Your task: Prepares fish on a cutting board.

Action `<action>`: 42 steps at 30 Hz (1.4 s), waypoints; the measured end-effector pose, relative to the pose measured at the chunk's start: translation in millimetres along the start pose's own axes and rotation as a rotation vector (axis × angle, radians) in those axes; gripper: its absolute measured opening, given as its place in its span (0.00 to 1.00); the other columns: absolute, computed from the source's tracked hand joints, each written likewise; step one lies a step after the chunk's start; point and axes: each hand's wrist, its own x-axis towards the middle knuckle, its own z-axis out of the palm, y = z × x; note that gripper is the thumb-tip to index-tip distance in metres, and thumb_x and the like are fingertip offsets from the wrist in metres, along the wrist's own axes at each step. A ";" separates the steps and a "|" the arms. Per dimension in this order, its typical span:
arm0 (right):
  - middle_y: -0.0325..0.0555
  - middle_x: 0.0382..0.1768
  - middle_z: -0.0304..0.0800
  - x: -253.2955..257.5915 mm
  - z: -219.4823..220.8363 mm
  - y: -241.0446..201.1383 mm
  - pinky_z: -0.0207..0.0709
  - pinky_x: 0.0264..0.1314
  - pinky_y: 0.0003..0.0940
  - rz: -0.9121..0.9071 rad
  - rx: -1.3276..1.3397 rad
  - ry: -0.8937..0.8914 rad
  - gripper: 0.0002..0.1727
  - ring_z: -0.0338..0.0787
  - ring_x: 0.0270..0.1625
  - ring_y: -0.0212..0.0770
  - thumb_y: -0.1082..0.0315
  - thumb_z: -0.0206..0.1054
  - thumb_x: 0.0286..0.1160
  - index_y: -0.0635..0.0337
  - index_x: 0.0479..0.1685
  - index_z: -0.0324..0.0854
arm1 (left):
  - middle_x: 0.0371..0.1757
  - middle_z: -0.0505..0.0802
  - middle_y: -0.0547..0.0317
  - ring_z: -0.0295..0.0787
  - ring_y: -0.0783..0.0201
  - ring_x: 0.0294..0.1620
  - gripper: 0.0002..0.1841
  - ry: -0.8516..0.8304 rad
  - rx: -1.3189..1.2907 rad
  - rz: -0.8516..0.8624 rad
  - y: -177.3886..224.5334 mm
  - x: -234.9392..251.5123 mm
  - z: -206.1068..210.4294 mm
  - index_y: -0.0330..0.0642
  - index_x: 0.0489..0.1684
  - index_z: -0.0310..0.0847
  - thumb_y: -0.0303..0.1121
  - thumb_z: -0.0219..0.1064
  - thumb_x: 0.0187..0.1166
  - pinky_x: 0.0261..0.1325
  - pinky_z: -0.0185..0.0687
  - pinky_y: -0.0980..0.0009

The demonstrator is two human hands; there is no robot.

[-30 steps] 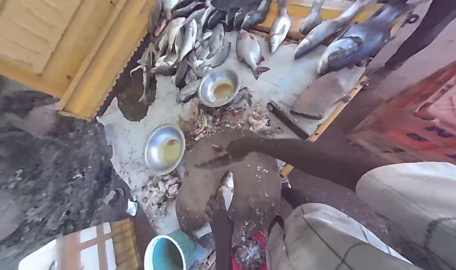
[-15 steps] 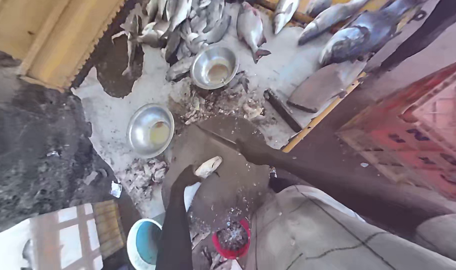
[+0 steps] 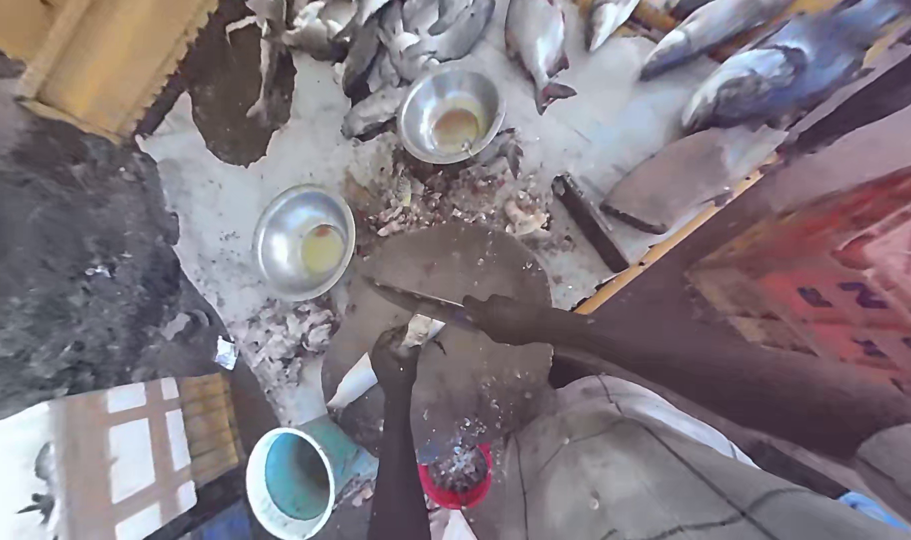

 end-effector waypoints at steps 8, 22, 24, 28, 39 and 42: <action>0.57 0.37 0.86 -0.9 -68.5 -10.7 0.83 0.46 0.56 -0.079 -0.271 -0.197 0.15 0.91 0.39 0.57 0.63 0.55 0.92 0.63 0.66 0.72 | 0.64 0.93 0.49 0.85 0.44 0.71 0.18 0.129 0.043 0.039 -2.1 -15.5 22.8 0.45 0.59 0.92 0.34 0.76 0.70 0.80 0.67 0.40; 0.58 0.36 0.85 53.6 -1.5 -61.1 0.84 0.34 0.50 0.269 0.199 0.026 0.20 0.89 0.31 0.52 0.65 0.61 0.87 0.61 0.73 0.67 | 0.73 0.87 0.44 0.81 0.43 0.76 0.28 -0.194 0.132 -0.037 8.1 0.8 0.9 0.45 0.76 0.81 0.41 0.72 0.75 0.83 0.66 0.40; 0.55 0.33 0.83 41.6 -9.6 -66.5 0.83 0.28 0.46 0.284 0.170 -0.085 0.21 0.86 0.24 0.48 0.66 0.62 0.85 0.60 0.72 0.67 | 0.71 0.89 0.45 0.84 0.43 0.73 0.27 -0.188 0.105 -0.042 5.9 -5.4 0.9 0.45 0.75 0.82 0.39 0.73 0.74 0.80 0.69 0.39; 0.63 0.49 0.88 55.9 45.1 -68.5 0.85 0.51 0.59 0.346 0.187 0.095 0.26 0.92 0.49 0.61 0.67 0.61 0.85 0.61 0.79 0.62 | 0.74 0.87 0.48 0.83 0.45 0.75 0.29 -0.229 0.126 -0.039 12.9 -1.3 -0.9 0.47 0.78 0.79 0.38 0.73 0.75 0.79 0.71 0.40; 0.63 0.53 0.88 75.9 64.1 -63.2 0.85 0.55 0.61 0.297 0.163 0.144 0.29 0.92 0.55 0.62 0.71 0.63 0.81 0.58 0.81 0.59 | 0.73 0.87 0.44 0.84 0.43 0.74 0.34 -0.372 0.165 -0.043 16.0 17.6 -19.0 0.47 0.82 0.74 0.48 0.73 0.74 0.77 0.75 0.42; 0.64 0.61 0.87 50.6 7.2 -70.6 0.78 0.68 0.48 0.278 0.046 0.143 0.26 0.88 0.61 0.56 0.70 0.63 0.86 0.68 0.81 0.69 | 0.74 0.86 0.44 0.85 0.43 0.72 0.41 -0.280 0.128 0.076 0.2 -11.3 -17.1 0.46 0.87 0.69 0.58 0.70 0.74 0.73 0.78 0.41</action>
